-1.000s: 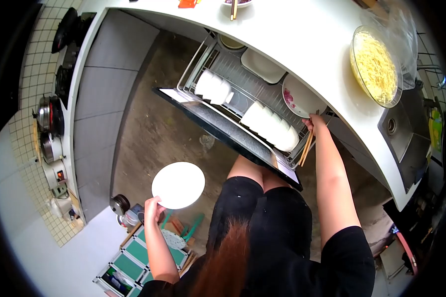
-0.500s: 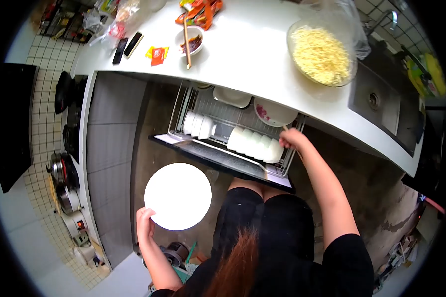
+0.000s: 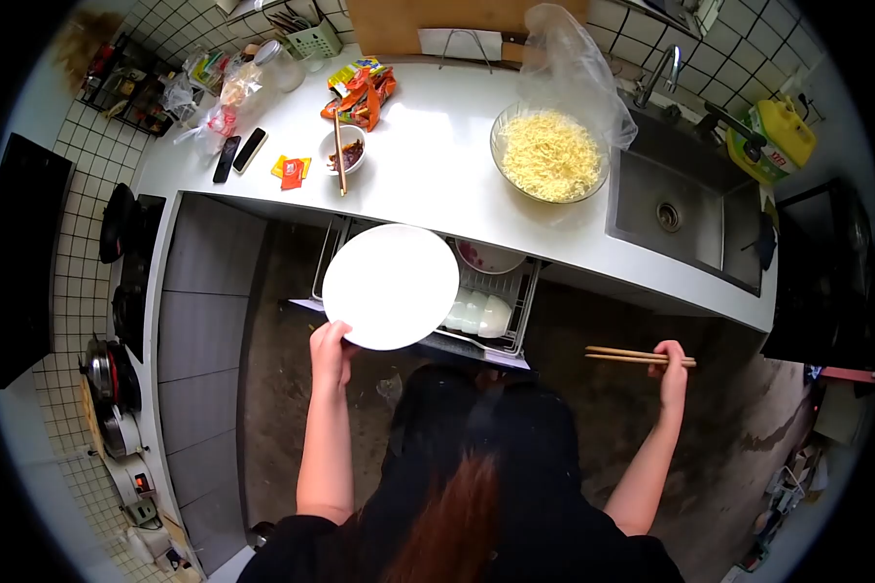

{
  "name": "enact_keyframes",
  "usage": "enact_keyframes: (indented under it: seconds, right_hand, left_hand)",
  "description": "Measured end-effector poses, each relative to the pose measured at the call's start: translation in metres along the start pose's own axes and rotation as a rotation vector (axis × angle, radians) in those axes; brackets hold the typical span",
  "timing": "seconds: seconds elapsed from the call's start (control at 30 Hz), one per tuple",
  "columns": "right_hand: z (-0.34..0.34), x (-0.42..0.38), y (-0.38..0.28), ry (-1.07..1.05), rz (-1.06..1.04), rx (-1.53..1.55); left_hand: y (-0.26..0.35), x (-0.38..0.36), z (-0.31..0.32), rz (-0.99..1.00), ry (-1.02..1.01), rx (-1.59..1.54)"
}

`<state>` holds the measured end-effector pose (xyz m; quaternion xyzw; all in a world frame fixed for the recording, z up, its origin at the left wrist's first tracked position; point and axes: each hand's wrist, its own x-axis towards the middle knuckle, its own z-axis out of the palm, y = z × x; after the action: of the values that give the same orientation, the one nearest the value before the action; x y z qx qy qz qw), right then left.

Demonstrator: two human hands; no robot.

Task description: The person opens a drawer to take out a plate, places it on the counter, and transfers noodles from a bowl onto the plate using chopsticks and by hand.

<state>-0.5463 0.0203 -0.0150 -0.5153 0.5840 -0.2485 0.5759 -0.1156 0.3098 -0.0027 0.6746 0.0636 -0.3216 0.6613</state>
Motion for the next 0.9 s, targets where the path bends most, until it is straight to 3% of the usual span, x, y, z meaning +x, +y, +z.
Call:
enact_keyframes:
  seconds: [0.07,0.37,0.63,0.73,0.9]
  right_hand:
    - [-0.008,-0.009,-0.021,-0.01,-0.003,0.096]
    - [0.033,0.003,-0.092,0.056,-0.425,0.421]
    - [0.106,0.062,-0.142,0.099,-0.377,0.559]
    - [0.14,0.092,-0.156,0.192,-0.332,0.507]
    - [0.175,0.137,-0.167,0.129,-0.323,0.292]
  left_hand:
    - [0.004,0.009,0.017,-0.021,-0.046,-0.01]
    - [0.001,0.074,0.072,0.051,-0.109,0.034]
    - [-0.01,0.139,0.091,-0.004,-0.145,-0.011]
    - [-0.014,0.165,0.097,-0.005,-0.152,0.041]
    - [-0.02,0.196,0.107,0.046,-0.148,0.112]
